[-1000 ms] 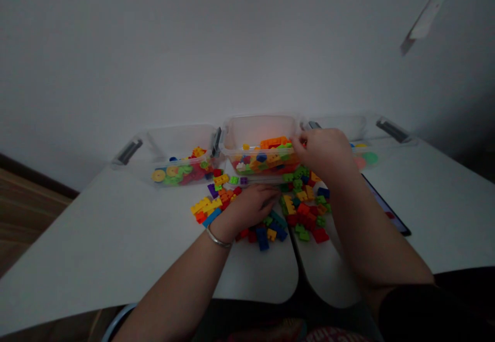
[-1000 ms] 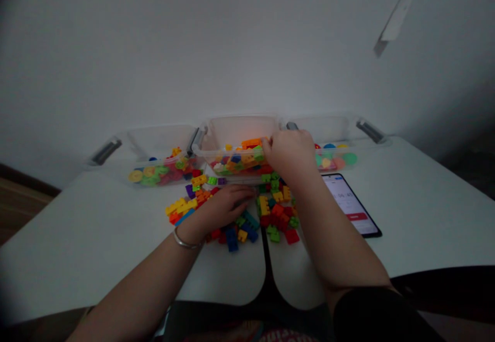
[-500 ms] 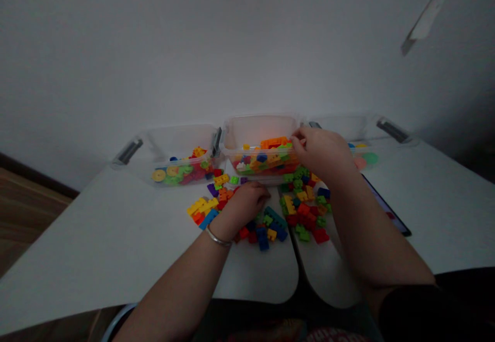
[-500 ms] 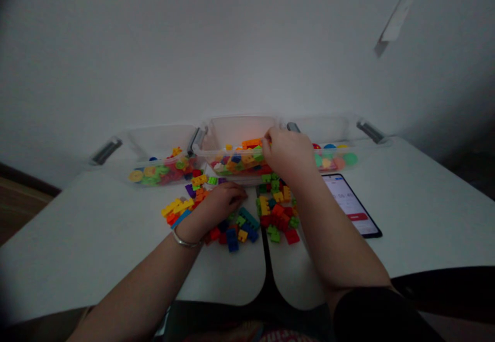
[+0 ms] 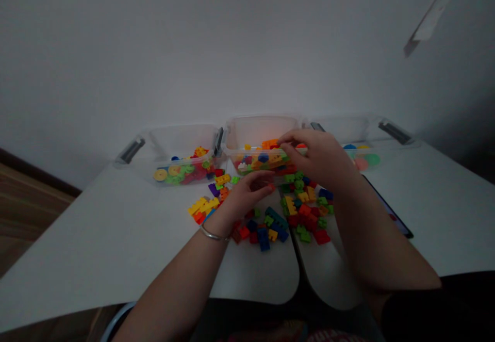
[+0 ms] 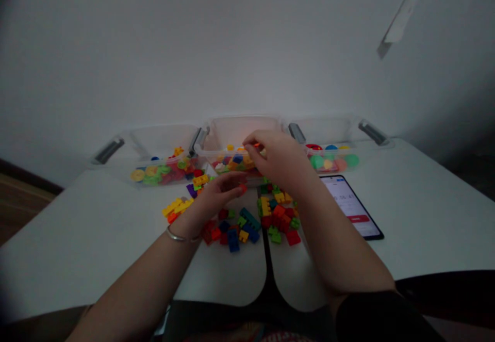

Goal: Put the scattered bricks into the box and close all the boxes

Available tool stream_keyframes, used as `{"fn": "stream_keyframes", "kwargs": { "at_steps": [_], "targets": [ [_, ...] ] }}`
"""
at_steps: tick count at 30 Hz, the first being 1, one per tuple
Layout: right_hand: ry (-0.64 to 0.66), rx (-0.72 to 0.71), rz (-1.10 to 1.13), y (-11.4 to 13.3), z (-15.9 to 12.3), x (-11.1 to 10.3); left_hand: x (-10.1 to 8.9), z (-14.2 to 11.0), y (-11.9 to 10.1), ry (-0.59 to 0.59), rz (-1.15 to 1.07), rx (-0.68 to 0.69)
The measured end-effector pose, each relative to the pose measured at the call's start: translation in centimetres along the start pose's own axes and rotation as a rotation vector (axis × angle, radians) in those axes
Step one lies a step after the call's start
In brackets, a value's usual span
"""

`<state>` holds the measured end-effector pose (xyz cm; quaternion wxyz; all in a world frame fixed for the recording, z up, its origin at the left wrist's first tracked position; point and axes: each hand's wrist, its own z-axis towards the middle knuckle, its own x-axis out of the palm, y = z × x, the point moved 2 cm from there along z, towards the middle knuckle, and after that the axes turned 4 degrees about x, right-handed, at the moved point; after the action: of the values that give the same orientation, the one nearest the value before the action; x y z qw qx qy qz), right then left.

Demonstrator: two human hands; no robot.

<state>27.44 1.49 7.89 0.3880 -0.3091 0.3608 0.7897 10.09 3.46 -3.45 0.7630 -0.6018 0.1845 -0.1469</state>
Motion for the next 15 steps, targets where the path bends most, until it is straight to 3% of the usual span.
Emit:
{"fn": "stream_keyframes", "kwargs": {
  "at_steps": [4,7,10,15],
  "targets": [
    [0.131,-0.096,0.106,0.9,-0.3,0.4,0.0,-0.1,-0.5,-0.057,-0.449,0.016],
    [0.298,-0.166,0.187,1.4,-0.5,0.9,0.1,-0.2,-0.9,-0.057,-0.688,-0.01],
    [0.415,-0.229,0.254,1.7,-0.6,1.3,0.3,-0.2,-1.2,-0.047,-0.781,-0.023],
    [0.416,-0.199,0.207,1.4,-0.5,1.9,0.5,-0.3,-1.4,-0.135,-0.811,0.028]
  ]
}}
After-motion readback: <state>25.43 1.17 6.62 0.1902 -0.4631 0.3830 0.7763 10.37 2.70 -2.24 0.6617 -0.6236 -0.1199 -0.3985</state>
